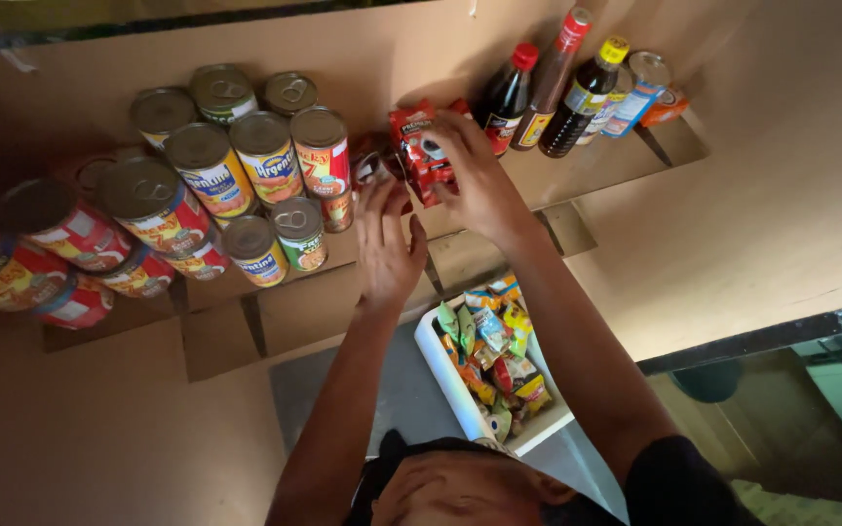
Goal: Restocking various grocery items like canned food and sauces from a bin onto pantry shelves.
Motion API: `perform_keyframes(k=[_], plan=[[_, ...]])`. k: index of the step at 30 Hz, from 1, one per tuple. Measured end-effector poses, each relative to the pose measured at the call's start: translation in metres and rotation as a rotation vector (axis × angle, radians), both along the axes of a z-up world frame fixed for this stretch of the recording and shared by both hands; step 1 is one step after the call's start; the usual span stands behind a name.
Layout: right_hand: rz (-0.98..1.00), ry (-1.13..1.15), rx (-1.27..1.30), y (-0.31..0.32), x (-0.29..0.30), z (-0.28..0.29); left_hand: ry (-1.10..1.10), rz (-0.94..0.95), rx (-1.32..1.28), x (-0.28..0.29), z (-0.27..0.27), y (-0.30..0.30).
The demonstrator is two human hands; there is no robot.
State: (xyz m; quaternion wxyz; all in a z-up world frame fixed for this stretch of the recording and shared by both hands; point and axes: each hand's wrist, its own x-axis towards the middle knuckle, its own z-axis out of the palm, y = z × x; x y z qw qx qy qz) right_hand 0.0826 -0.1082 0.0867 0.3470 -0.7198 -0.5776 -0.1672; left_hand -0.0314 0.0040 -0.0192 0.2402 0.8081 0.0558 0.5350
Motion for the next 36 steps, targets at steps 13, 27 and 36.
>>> perform_keyframes(k=[13, 27, 36], plan=[[0.059, 0.067, 0.034, 0.016, -0.006, -0.007, -0.027, 0.012, -0.038, -0.003, -0.003, -0.001], [-0.147, 0.107, 0.187, -0.055, -0.046, -0.022, -0.095, -0.109, 0.077, -0.036, 0.010, -0.019], [-0.483, 0.629, -0.030, -0.241, -0.108, -0.308, 0.270, -0.493, -0.228, -0.086, -0.139, -0.102]])
